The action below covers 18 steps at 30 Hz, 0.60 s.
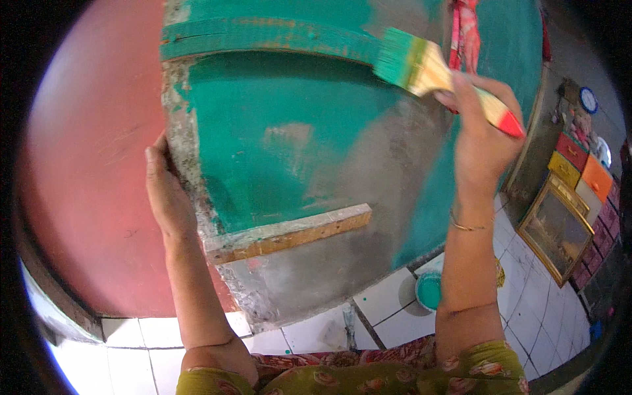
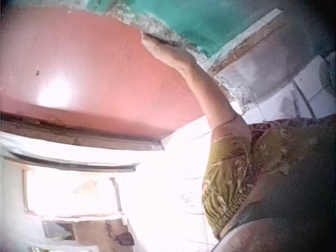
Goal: The person is painting a wooden door frame and panel using a paintbrush dipped in a container of green paint.
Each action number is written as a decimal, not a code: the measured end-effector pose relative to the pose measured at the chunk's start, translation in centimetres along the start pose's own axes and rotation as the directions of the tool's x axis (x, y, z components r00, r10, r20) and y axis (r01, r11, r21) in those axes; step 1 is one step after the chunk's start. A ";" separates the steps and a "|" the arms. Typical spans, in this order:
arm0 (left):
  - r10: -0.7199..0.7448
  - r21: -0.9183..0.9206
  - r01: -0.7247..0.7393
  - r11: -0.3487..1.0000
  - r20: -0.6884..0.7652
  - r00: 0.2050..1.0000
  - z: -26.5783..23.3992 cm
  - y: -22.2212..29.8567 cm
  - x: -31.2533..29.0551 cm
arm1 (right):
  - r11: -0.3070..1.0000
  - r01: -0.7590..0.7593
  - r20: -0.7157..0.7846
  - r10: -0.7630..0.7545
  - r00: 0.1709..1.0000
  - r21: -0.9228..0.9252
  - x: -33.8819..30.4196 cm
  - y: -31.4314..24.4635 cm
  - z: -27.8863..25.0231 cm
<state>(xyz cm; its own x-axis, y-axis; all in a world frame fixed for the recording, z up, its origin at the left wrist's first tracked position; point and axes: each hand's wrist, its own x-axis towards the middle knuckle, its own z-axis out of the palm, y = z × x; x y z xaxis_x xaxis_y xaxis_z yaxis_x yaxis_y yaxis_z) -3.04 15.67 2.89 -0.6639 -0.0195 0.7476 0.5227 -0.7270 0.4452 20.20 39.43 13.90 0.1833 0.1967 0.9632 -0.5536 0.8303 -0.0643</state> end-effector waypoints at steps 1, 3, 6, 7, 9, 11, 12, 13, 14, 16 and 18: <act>-0.026 -0.042 0.027 0.999 0.020 0.999 0.2 -1.1 0.2 | 1.000 -0.004 0.017 0.004 1.000 0.002 0.0 0.3 0.2; -0.047 -0.087 0.049 0.995 0.026 0.999 -0.8 -1.0 0.8 | 0.998 0.007 0.039 -0.005 0.999 -0.065 0.5 0.9 -0.6; -0.091 -0.152 0.097 0.984 0.049 0.995 -3.2 -1.3 1.5 | 0.953 -0.042 0.082 0.070 0.994 -0.299 -0.2 2.4 -4.9; -0.116 -0.149 0.111 0.983 -0.028 0.993 -3.2 -1.6 1.5 | 0.930 -0.126 0.088 0.165 0.982 -0.346 -0.9 2.4 -6.6; -0.141 -0.113 0.125 0.986 -0.142 0.980 -2.6 -1.5 1.3 | 0.846 -0.294 0.104 0.375 0.921 -0.445 -2.3 2.8 -11.0; -0.133 -0.055 0.124 0.991 -0.211 0.968 -1.3 -1.3 1.1 | 0.712 -0.442 0.110 0.584 0.804 -0.546 -3.6 4.0 -17.0; -0.089 0.023 0.098 0.995 -0.255 0.963 -1.5 1.2 1.1 | 0.672 -0.444 0.145 0.631 0.762 -0.593 -4.7 5.3 -18.9; -0.081 0.045 0.098 0.994 -0.280 0.957 -0.9 1.5 1.0 | 0.608 -0.410 0.152 0.664 0.732 -0.680 -5.4 5.9 -22.1; -0.077 0.067 0.102 0.992 -0.300 0.951 -0.4 0.7 0.9 | 0.532 -0.372 0.149 0.701 0.698 -0.760 -6.6 6.8 -25.6; -0.052 0.089 0.073 0.993 -0.226 0.973 -1.8 -0.2 1.2 | 0.342 -0.427 0.022 0.800 0.599 -0.837 -9.5 8.8 -31.5; -0.001 0.118 0.024 0.993 -0.194 0.981 -3.2 -0.8 1.8 | 0.168 -0.384 -0.080 0.830 0.552 -0.908 -13.7 11.7 -37.4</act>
<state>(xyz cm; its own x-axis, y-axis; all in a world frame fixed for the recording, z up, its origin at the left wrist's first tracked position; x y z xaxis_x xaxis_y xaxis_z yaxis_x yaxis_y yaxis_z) -6.38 14.01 2.34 -0.7555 -0.1519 0.6373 0.5661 -0.6410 0.5184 41.61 65.93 -9.81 -0.2936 0.8395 0.4573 0.5745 0.5373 -0.6175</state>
